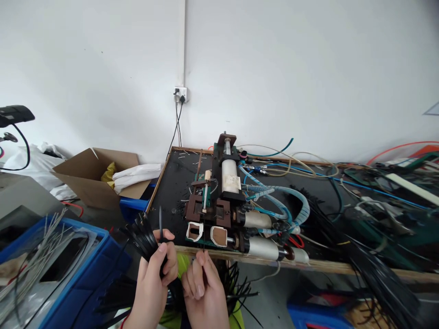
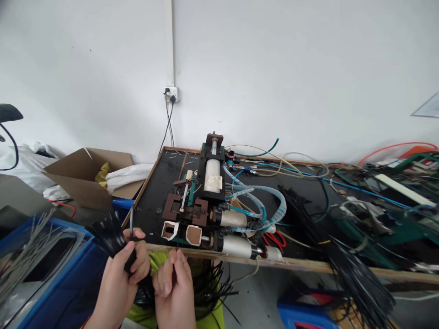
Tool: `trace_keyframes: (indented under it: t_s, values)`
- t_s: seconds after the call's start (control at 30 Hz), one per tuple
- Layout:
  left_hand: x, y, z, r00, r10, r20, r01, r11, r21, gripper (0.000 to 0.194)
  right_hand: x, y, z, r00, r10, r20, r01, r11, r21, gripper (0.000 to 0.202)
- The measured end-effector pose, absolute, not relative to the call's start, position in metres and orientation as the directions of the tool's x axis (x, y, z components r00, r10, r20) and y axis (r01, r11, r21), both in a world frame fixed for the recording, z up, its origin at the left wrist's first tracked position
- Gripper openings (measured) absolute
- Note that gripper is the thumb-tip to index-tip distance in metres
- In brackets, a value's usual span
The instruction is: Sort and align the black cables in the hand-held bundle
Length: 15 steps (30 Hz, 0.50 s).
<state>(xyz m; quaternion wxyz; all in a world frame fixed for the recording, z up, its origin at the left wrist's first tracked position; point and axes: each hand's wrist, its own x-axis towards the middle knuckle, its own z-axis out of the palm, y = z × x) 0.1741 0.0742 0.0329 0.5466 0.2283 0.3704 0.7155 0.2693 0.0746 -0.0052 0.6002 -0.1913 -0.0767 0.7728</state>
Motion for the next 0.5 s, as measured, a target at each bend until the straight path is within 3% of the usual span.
trace_keyframes:
  t_s: [0.5]
  values:
    - [0.1731,0.0752,0.0390,-0.265,0.961,-0.083,-0.672,-0.123,0.730,0.024,0.2655,0.0780,-0.0034,-0.281,0.931,-0.231,-0.886,-0.344,-0.310,0.032]
